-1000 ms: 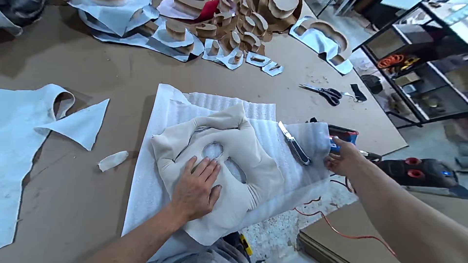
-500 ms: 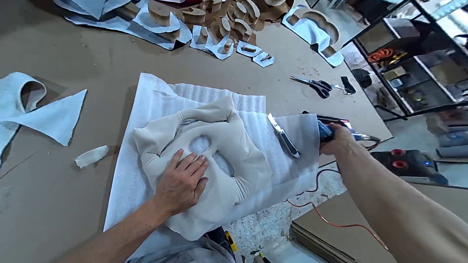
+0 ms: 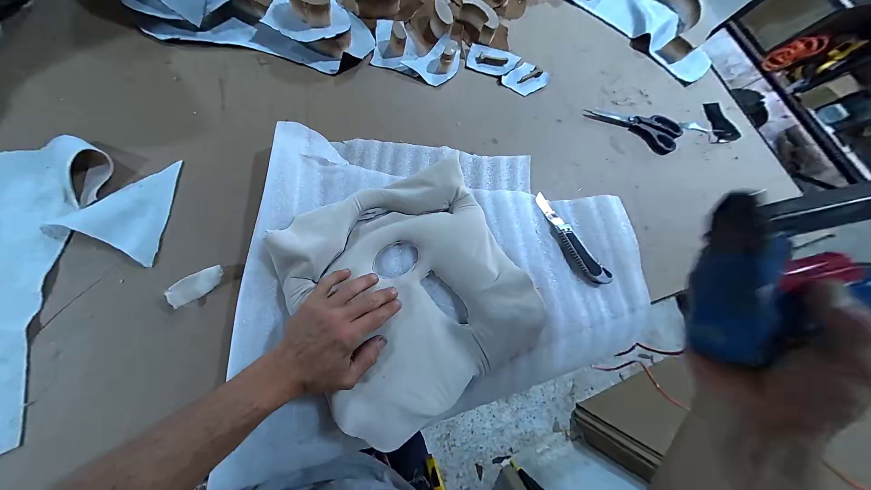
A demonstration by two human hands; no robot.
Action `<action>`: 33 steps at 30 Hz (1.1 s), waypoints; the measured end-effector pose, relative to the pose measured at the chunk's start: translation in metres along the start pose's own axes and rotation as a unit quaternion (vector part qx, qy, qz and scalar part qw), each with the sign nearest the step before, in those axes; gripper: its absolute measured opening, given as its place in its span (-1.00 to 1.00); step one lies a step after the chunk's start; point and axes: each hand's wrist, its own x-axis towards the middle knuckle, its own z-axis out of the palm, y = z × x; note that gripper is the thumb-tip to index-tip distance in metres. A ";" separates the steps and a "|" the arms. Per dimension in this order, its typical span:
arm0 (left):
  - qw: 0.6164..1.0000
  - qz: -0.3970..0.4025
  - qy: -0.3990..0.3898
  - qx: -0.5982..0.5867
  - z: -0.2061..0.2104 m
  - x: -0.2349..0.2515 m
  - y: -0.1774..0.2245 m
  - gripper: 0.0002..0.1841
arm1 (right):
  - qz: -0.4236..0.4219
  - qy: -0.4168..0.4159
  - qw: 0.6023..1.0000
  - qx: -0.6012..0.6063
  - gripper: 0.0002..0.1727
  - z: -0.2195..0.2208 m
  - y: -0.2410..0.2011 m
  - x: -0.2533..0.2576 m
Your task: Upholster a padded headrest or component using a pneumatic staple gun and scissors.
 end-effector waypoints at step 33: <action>0.985 -0.049 0.011 -0.163 0.006 0.001 0.000 -0.61 | -0.179 -0.085 0.893 -0.404 -0.58 0.180 0.075 -0.190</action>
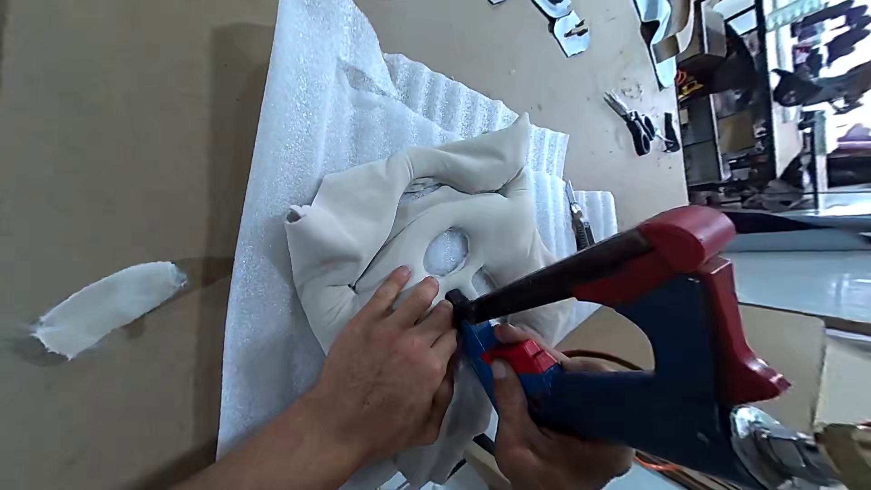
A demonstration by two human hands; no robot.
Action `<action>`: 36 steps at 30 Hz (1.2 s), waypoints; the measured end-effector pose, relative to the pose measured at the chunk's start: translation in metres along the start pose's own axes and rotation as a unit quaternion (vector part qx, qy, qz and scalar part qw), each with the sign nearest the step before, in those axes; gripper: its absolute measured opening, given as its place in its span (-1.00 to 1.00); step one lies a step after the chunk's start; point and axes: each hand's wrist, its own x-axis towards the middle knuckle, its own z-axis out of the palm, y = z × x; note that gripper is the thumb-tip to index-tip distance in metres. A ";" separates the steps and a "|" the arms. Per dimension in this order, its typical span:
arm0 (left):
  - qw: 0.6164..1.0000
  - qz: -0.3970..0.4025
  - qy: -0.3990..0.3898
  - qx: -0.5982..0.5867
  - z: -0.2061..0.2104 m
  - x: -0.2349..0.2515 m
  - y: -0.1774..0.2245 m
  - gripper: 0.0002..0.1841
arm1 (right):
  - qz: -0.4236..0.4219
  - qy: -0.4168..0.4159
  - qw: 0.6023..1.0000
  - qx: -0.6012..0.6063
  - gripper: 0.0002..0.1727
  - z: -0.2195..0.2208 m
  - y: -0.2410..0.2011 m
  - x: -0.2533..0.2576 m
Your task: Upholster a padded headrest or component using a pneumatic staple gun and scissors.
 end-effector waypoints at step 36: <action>0.998 -0.005 -0.059 -0.017 -0.012 0.023 -0.023 -0.65 | 0.043 0.019 0.999 0.009 -0.64 0.018 -0.012 -0.015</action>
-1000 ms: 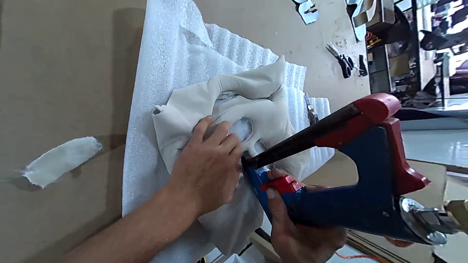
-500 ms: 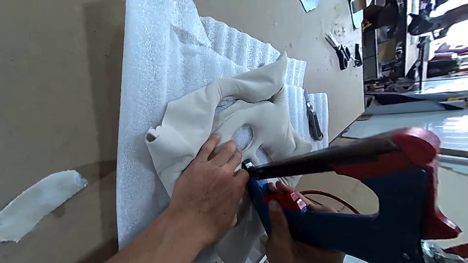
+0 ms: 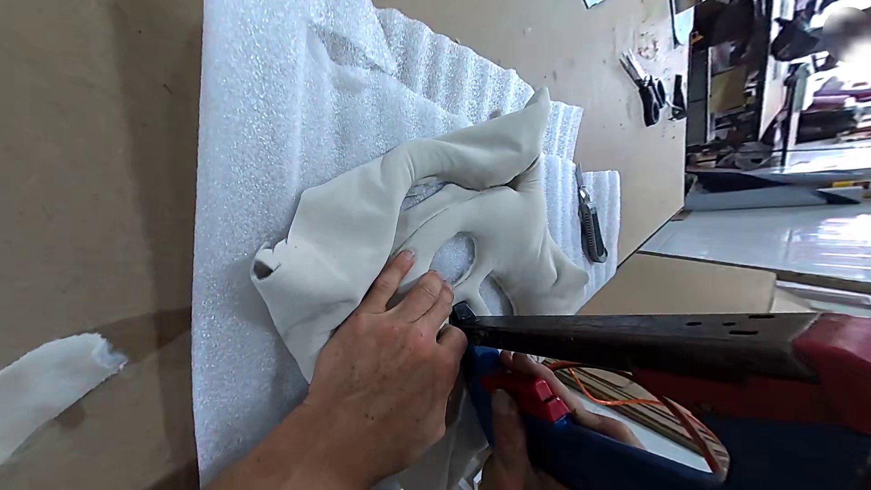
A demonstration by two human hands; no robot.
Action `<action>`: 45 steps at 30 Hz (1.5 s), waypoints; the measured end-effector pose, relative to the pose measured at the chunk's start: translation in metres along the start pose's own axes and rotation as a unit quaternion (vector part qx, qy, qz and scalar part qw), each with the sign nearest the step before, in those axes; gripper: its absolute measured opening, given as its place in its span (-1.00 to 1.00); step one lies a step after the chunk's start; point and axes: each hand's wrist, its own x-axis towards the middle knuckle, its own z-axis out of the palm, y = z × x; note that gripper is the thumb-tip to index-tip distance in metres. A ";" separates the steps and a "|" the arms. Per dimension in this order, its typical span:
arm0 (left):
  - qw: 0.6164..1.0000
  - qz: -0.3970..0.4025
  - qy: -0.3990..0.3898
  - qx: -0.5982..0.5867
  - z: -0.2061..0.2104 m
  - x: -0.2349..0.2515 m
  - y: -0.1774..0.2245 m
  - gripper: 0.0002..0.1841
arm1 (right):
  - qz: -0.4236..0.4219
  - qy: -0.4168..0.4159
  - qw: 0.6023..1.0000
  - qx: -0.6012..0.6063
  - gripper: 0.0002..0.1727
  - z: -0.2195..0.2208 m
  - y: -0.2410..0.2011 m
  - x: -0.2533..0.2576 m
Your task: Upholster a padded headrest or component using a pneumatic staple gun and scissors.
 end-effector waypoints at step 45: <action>0.997 0.072 0.018 0.015 0.003 -0.029 0.003 -0.58 | -0.013 -0.122 0.977 0.174 -0.58 -0.029 0.029 0.026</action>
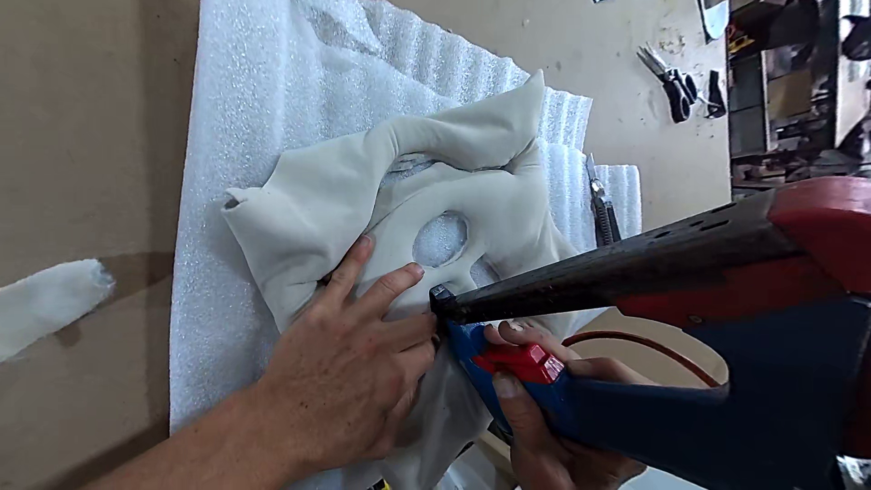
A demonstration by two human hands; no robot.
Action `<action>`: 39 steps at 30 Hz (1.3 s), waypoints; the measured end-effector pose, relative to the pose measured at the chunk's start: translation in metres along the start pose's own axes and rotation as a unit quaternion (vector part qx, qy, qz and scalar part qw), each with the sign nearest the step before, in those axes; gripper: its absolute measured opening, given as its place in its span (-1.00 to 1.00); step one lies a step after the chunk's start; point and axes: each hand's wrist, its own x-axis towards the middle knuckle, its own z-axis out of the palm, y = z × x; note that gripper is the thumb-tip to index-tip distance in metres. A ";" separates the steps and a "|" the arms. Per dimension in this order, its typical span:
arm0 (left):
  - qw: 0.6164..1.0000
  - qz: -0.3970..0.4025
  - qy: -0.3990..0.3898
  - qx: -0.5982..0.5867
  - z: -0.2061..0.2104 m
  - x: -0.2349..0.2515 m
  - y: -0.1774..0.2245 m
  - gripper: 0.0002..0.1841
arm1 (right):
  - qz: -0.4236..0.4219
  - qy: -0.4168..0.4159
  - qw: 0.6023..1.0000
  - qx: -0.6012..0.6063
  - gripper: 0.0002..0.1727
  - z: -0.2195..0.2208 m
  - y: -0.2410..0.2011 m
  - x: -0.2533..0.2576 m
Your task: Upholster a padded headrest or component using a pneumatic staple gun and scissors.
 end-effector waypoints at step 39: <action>0.934 -0.034 0.072 0.349 -0.073 -0.109 0.070 -0.78 | 0.240 0.275 0.896 0.252 -0.67 -0.175 0.069 0.118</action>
